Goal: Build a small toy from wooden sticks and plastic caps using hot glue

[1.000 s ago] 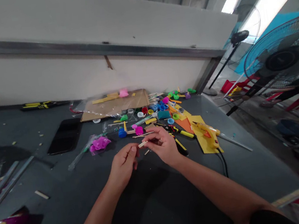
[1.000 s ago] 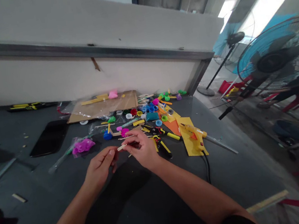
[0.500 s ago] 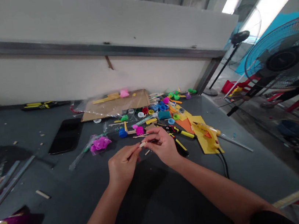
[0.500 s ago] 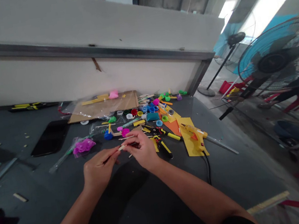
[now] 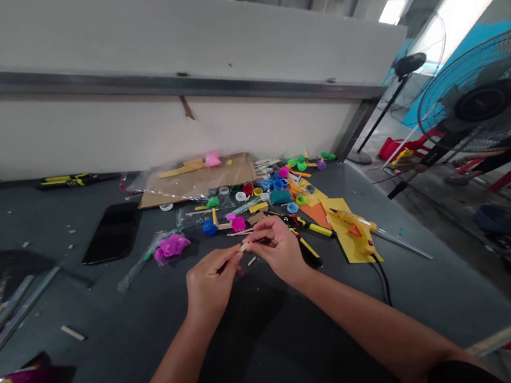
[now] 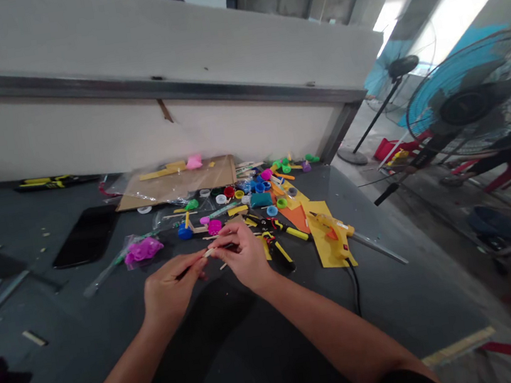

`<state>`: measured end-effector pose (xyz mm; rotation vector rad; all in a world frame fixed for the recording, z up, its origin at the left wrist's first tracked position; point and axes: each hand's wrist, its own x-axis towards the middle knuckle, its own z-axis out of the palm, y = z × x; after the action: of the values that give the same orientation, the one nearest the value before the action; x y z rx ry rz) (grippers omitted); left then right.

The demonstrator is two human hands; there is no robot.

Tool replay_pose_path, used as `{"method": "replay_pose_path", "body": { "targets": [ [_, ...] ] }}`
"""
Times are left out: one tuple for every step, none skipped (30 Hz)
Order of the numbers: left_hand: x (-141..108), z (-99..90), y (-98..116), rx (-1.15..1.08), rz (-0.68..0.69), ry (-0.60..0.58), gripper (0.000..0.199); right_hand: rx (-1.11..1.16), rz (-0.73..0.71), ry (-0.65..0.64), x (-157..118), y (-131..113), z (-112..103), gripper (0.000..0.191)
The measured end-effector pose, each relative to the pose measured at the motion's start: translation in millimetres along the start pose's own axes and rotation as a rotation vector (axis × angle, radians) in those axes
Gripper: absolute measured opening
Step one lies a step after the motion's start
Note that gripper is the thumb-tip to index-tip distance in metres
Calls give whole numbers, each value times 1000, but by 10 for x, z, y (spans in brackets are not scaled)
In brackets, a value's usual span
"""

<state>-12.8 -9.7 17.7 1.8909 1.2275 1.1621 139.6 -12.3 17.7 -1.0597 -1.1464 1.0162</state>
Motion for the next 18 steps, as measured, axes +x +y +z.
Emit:
{"method": "replay_pose_path", "body": {
  "targets": [
    [0,4,0,-1,-12,-2,19,4,2,3,3,0,-4,37],
    [1,9,-3,-1,-26,-2,19,4,5,7,6,-1,-8,38],
    [1,16,-8,-3,-43,1,20,-1,9,10,8,-5,-12,39],
    [1,24,-14,-7,-59,8,23,-10,10,14,9,-9,-15,39],
    [1,32,-20,-11,-74,15,26,-19,7,16,9,-11,-18,39],
    [1,38,-25,-15,-86,20,28,-25,-1,16,7,-11,-20,39],
    [1,43,-28,-14,-95,22,28,-27,-10,12,3,-9,-21,39],
    [0,45,-28,-8,-97,20,26,-26,-19,4,-1,-2,-21,39],
    [-1,44,-25,4,-93,16,23,-28,-25,-5,-6,6,-22,39],
    [-2,41,-20,20,-84,13,21,-37,-28,-14,-12,16,-23,39],
    [-3,35,-15,36,-75,14,19,-55,-30,-24,-17,26,-25,39],
    [-3,28,-10,52,-69,20,19,-76,-30,-35,-22,34,-28,39],
    [-4,20,-7,66,-66,28,19,-94,-32,-46,-26,39,-32,39],
    [-3,14,-6,77,-68,39,19,-106,-35,-59,-30,42,-38,40],
    [-1,8,-8,87,-74,49,19,-110,-37,-75,-31,40,-45,40],
    [2,4,-13,94,-81,58,19,-107,-39,-89,-31,35,-53,39],
    [5,3,-20,100,-88,65,19,-101,-44,-100,-30,27,-61,39],
    [9,4,-29,104,-95,67,19,-101,-54,-104,-28,18,-69,37]
  ]
}}
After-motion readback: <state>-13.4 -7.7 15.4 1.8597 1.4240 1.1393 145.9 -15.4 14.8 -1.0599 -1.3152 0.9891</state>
